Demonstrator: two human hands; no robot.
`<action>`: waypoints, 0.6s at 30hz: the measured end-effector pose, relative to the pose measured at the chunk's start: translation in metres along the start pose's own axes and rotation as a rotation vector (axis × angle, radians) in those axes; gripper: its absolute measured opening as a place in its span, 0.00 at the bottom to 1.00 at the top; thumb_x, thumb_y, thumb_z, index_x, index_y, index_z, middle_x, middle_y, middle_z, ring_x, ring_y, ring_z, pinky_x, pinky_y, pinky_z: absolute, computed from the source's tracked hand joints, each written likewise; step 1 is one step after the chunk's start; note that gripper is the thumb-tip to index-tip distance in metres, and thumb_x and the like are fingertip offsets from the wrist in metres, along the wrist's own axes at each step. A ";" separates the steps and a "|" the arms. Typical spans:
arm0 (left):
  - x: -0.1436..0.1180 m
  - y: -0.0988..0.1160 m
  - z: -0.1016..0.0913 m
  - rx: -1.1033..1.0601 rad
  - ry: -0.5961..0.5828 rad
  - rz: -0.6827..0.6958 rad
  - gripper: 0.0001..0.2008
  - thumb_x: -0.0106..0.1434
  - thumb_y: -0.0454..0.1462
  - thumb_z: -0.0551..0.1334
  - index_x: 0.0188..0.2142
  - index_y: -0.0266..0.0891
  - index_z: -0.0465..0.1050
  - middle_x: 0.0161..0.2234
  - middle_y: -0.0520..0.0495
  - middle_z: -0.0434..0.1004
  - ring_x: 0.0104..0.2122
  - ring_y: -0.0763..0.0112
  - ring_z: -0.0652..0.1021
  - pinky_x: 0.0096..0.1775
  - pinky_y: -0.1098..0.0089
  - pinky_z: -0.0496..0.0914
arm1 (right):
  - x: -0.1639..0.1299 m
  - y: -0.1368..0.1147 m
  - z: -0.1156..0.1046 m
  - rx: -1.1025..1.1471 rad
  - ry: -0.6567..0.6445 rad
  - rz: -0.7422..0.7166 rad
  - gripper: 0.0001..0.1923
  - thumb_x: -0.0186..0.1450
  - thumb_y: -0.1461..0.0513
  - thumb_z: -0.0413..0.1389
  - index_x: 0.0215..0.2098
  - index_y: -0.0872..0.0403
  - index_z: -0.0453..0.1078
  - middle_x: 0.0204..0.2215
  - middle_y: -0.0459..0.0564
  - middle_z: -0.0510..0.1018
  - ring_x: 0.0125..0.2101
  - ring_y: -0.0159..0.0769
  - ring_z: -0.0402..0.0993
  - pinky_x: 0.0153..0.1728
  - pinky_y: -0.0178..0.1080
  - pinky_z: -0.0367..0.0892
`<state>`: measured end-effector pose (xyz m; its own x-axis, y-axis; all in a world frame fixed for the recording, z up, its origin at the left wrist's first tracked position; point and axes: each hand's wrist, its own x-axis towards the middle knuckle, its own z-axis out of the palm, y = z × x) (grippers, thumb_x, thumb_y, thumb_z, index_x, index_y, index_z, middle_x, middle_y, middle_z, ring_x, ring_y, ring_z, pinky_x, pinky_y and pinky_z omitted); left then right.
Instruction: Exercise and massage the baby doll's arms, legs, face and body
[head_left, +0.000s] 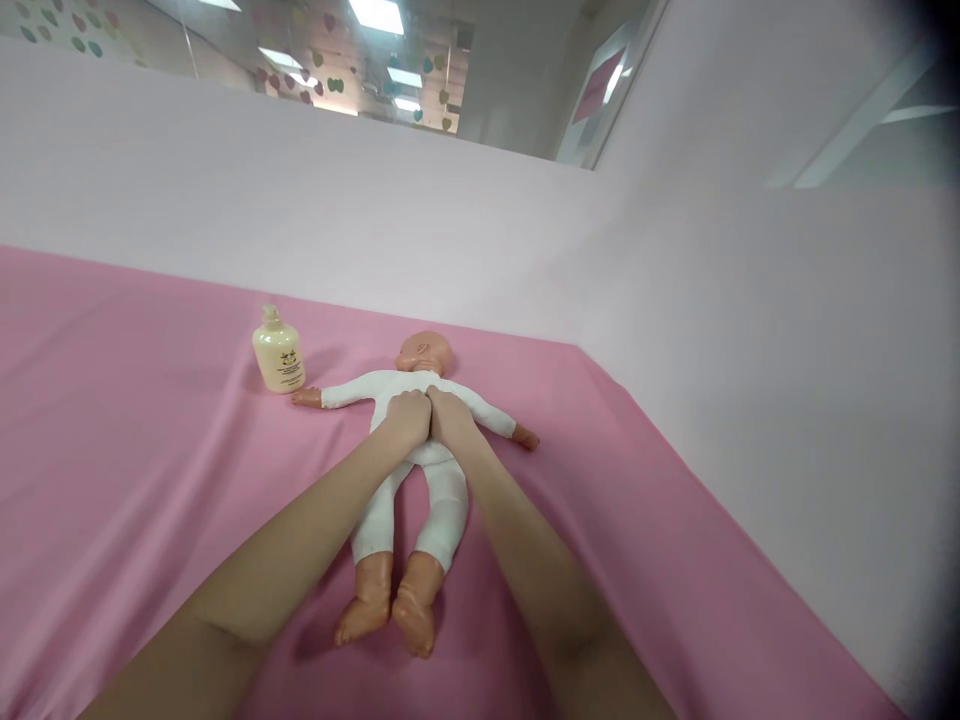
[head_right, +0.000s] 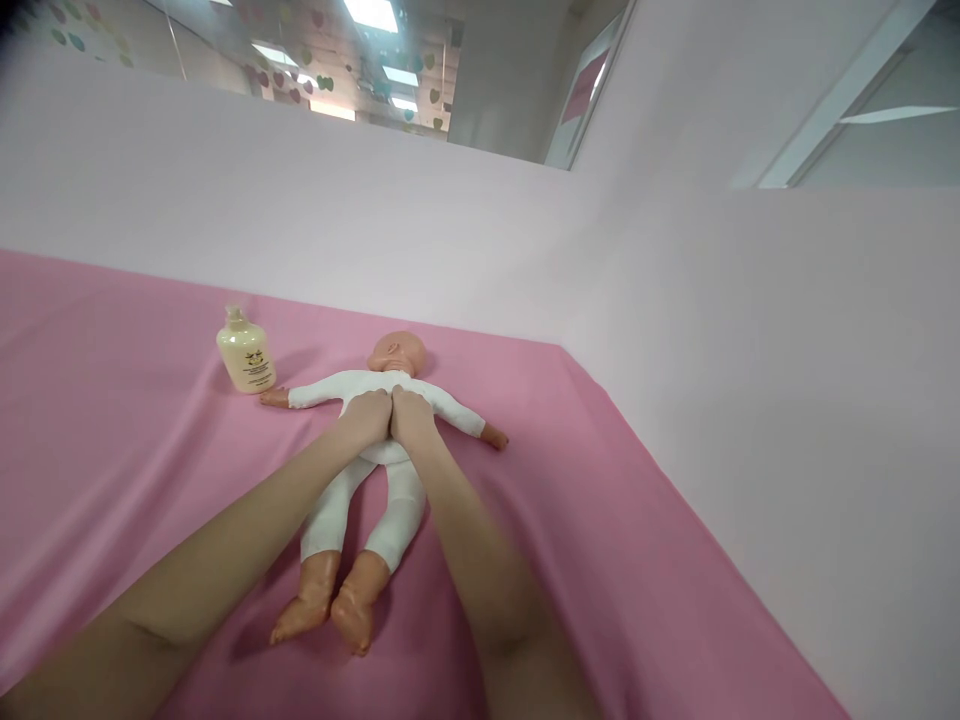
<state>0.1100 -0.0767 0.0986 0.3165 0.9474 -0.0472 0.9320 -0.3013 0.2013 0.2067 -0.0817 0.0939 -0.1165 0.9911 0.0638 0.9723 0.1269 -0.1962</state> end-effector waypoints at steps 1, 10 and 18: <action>0.000 0.001 0.001 -0.008 0.003 0.003 0.15 0.67 0.29 0.58 0.51 0.30 0.77 0.49 0.30 0.81 0.48 0.51 0.81 0.49 0.61 0.72 | 0.000 0.001 0.000 -0.005 0.014 0.018 0.16 0.71 0.68 0.54 0.55 0.54 0.74 0.45 0.60 0.84 0.46 0.47 0.80 0.46 0.41 0.69; 0.015 -0.014 0.012 -0.104 0.153 -0.073 0.15 0.74 0.32 0.50 0.55 0.29 0.69 0.49 0.30 0.81 0.52 0.51 0.79 0.47 0.61 0.71 | 0.009 0.012 0.015 0.048 0.122 0.060 0.14 0.74 0.64 0.49 0.50 0.58 0.75 0.45 0.61 0.84 0.47 0.46 0.78 0.48 0.41 0.66; 0.024 -0.026 0.019 -0.163 0.195 -0.087 0.15 0.74 0.35 0.50 0.55 0.37 0.69 0.51 0.36 0.81 0.52 0.54 0.80 0.49 0.60 0.71 | 0.012 0.018 0.026 0.116 0.250 0.090 0.15 0.75 0.62 0.48 0.55 0.56 0.71 0.55 0.56 0.77 0.56 0.43 0.70 0.58 0.40 0.60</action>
<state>0.0965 -0.0478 0.0736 0.1817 0.9766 0.1147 0.9086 -0.2114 0.3602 0.2176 -0.0666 0.0656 0.0370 0.9601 0.2773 0.9451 0.0565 -0.3219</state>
